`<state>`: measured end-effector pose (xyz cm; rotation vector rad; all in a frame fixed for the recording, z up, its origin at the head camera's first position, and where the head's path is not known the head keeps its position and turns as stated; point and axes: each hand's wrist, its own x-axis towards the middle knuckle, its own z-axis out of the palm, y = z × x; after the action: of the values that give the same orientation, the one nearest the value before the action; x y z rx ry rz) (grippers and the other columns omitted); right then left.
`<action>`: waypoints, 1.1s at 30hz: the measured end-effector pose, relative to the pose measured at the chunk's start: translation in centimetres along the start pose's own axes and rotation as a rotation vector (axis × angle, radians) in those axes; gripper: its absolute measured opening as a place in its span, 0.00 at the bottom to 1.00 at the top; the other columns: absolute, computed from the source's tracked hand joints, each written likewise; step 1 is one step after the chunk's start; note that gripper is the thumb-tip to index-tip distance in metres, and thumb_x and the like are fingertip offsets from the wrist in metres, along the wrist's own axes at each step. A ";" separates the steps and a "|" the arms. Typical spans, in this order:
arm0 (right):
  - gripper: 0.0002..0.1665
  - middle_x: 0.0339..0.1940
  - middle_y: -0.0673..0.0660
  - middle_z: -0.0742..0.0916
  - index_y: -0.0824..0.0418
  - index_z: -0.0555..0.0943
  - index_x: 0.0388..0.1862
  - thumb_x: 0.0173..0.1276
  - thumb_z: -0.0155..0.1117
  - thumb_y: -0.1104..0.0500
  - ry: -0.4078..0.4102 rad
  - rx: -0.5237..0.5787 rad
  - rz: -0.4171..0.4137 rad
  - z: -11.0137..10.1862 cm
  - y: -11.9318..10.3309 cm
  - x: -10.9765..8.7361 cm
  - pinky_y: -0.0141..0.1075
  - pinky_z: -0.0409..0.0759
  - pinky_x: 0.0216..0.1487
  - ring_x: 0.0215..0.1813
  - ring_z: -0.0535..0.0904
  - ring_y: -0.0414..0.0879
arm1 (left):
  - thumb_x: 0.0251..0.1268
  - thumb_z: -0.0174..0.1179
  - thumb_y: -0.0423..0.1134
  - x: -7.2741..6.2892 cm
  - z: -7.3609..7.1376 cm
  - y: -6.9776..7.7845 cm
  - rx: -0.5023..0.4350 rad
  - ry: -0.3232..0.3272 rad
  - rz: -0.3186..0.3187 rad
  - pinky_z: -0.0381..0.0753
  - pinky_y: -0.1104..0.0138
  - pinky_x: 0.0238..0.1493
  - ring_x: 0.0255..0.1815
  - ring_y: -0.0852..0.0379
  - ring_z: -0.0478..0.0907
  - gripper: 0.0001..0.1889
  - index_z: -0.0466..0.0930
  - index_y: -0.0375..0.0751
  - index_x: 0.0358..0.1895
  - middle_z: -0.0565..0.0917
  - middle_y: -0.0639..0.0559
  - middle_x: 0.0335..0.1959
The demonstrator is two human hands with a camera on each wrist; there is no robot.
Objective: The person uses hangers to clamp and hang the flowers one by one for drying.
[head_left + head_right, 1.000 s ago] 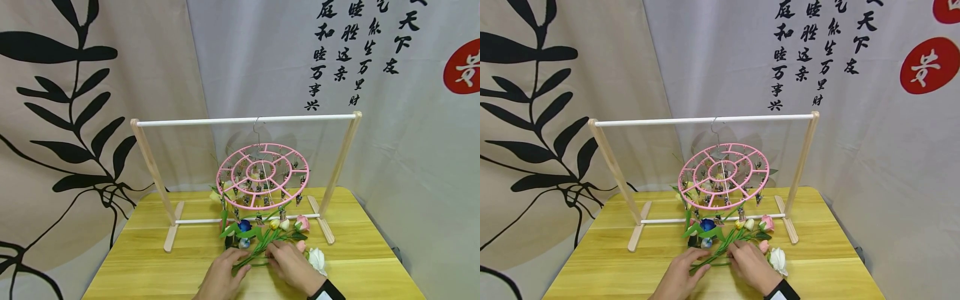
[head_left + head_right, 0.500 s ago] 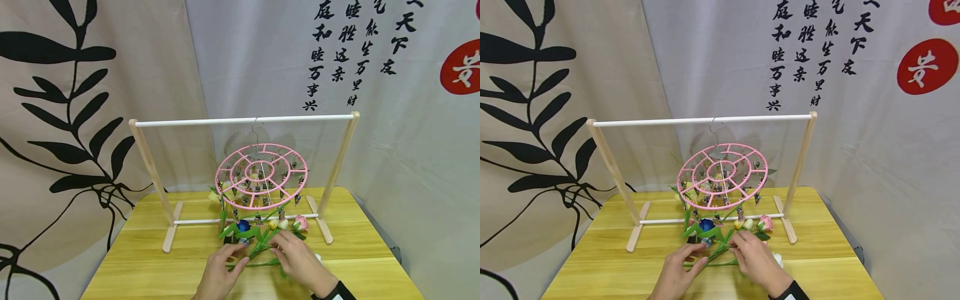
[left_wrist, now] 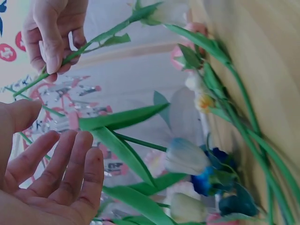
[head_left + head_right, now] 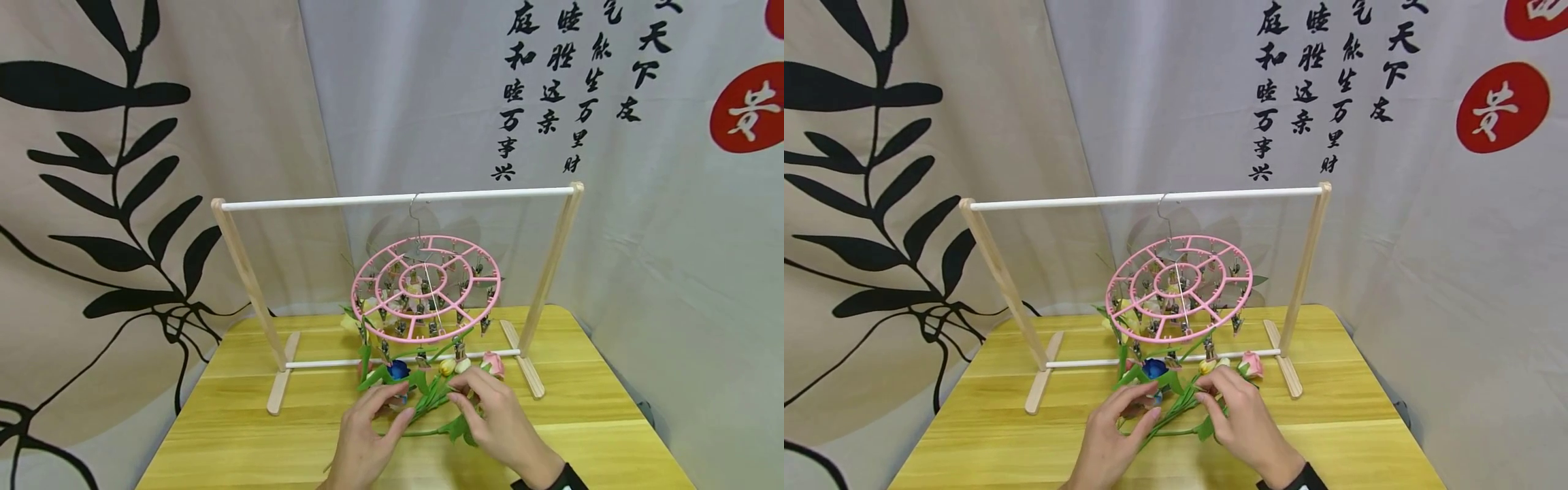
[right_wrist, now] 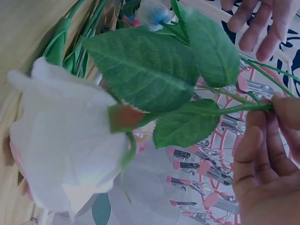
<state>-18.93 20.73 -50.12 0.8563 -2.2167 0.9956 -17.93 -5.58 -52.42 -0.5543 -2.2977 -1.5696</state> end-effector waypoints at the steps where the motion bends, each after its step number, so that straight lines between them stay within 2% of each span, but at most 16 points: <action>1: 0.22 0.45 0.41 0.88 0.50 0.87 0.55 0.74 0.80 0.74 0.015 0.008 -0.002 -0.1 -0.1 0.0 0.25 0.84 0.41 0.43 0.82 0.31 | 0.80 0.79 0.38 0.1 0.1 0.3 0.004 0.005 0.022 0.96 0.67 0.54 0.54 0.60 0.93 0.21 0.92 0.48 0.71 0.93 0.63 0.60; 4: 0.23 0.45 0.44 0.89 0.53 0.88 0.56 0.71 0.81 0.76 0.070 0.022 -0.031 -0.4 -0.1 0.1 0.23 0.82 0.41 0.41 0.82 0.33 | 0.79 0.79 0.37 0.6 0.6 1.0 0.031 0.020 0.105 0.96 0.67 0.53 0.54 0.63 0.92 0.21 0.91 0.47 0.71 0.94 0.61 0.60; 9: 0.25 0.46 0.47 0.92 0.57 0.89 0.55 0.66 0.83 0.79 0.134 0.034 -0.054 -0.8 -0.1 0.3 0.21 0.84 0.43 0.41 0.86 0.36 | 0.78 0.80 0.38 1.3 1.5 2.0 0.091 0.048 0.220 0.94 0.67 0.52 0.53 0.62 0.91 0.23 0.90 0.53 0.72 0.94 0.59 0.60; 12: 0.25 0.46 0.47 0.92 0.60 0.89 0.54 0.64 0.83 0.80 0.158 0.019 -0.041 -1.1 0.1 0.3 0.18 0.83 0.62 0.41 0.87 0.36 | 0.77 0.81 0.36 1.8 2.0 2.6 0.113 0.057 0.288 0.95 0.66 0.52 0.53 0.59 0.92 0.25 0.90 0.52 0.73 0.94 0.57 0.60; 15: 0.22 0.42 0.45 0.91 0.61 0.89 0.52 0.65 0.83 0.79 0.179 -0.001 -0.003 -1.3 0.2 0.4 0.19 0.74 0.81 0.39 0.86 0.34 | 0.76 0.80 0.34 2.3 2.5 3.4 0.123 0.054 0.346 0.97 0.62 0.55 0.56 0.54 0.94 0.24 0.90 0.46 0.72 0.94 0.52 0.62; 17: 0.21 0.41 0.45 0.90 0.61 0.89 0.51 0.67 0.83 0.78 0.202 -0.007 0.018 -1.4 0.3 0.4 0.22 0.69 0.87 0.38 0.87 0.34 | 0.77 0.80 0.35 2.7 2.9 3.9 0.128 0.045 0.363 0.97 0.59 0.58 0.59 0.51 0.94 0.23 0.89 0.44 0.72 0.93 0.49 0.63; 20: 0.20 0.41 0.49 0.92 0.60 0.90 0.52 0.68 0.83 0.77 0.243 -0.001 0.037 -1.5 0.5 0.2 0.19 0.79 0.77 0.39 0.88 0.37 | 0.79 0.79 0.36 3.0 3.4 4.6 0.132 0.027 0.372 0.97 0.56 0.63 0.64 0.48 0.94 0.23 0.89 0.43 0.72 0.93 0.47 0.66; 22: 0.21 0.42 0.53 0.93 0.59 0.90 0.52 0.67 0.83 0.78 0.276 0.004 0.037 -1.4 0.6 0.1 0.19 0.85 0.65 0.40 0.89 0.39 | 0.80 0.78 0.36 3.1 3.8 5.0 0.139 0.011 0.374 0.97 0.56 0.65 0.67 0.47 0.94 0.23 0.88 0.42 0.73 0.93 0.46 0.68; 25: 0.21 0.45 0.56 0.94 0.59 0.90 0.51 0.66 0.83 0.79 0.312 0.001 0.046 -1.4 0.8 0.1 0.21 0.87 0.52 0.43 0.91 0.41 | 0.81 0.77 0.36 3.4 4.3 5.4 0.145 -0.013 0.369 0.96 0.55 0.66 0.69 0.46 0.93 0.25 0.87 0.39 0.75 0.92 0.45 0.70; 33: 0.21 0.49 0.58 0.95 0.60 0.91 0.51 0.65 0.84 0.79 0.360 -0.033 0.066 -1.6 1.1 0.1 0.21 0.88 0.52 0.44 0.92 0.44 | 0.86 0.73 0.41 3.9 5.5 6.1 0.208 -0.044 0.318 0.95 0.52 0.68 0.72 0.42 0.92 0.28 0.82 0.32 0.80 0.89 0.36 0.75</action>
<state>-19.44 22.51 -49.64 0.5414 -1.9566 1.0494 -18.60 2.13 -47.63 -0.8555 -2.2339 -1.1675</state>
